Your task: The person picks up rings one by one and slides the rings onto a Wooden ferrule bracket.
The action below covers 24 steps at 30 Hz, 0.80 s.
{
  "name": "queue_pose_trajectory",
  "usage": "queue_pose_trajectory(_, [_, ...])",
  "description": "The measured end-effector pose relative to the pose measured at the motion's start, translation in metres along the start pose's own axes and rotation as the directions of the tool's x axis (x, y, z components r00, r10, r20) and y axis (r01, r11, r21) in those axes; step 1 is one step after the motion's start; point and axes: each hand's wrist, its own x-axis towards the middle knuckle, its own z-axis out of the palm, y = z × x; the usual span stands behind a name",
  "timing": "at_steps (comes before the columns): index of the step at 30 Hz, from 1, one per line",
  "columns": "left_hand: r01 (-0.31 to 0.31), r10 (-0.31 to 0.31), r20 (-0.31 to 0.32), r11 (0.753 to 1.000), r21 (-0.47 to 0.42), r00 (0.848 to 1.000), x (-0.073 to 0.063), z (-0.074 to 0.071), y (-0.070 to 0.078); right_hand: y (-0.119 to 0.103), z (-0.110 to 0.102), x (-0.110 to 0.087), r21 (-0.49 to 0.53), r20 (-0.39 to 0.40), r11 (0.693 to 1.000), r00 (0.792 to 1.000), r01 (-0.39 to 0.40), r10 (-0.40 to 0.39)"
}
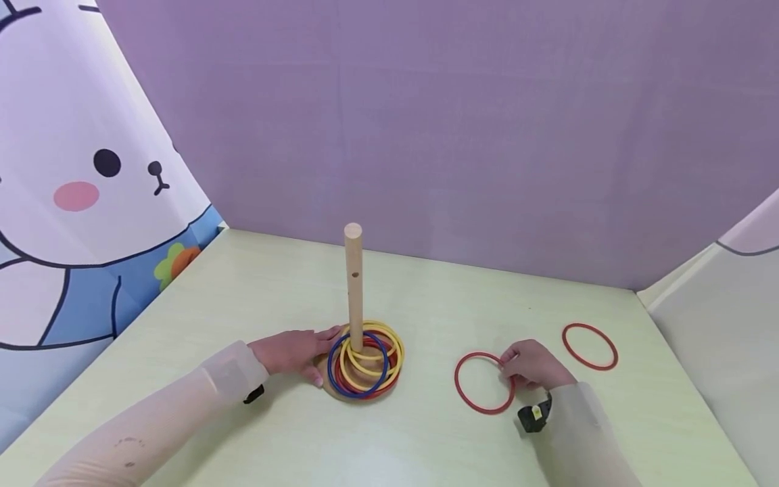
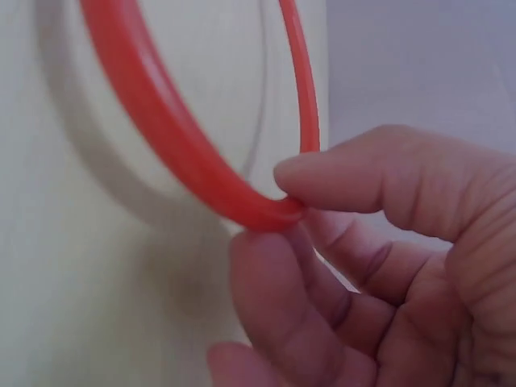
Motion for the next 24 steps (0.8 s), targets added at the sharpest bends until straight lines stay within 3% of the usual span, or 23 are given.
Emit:
queue_pose_trajectory(14, [-0.03,0.03,0.005,0.999,-0.018,1.0,-0.001,-0.002,0.001,-0.006,0.003,-0.003,0.142,0.081,0.988,0.994,0.065,-0.077])
queue_pose_trajectory(24, [-0.001,0.001,-0.004,1.0,-0.005,1.0,0.001,0.001,-0.002,-0.014,0.005,-0.005,0.323,0.16,0.937,0.967,0.136,-0.196])
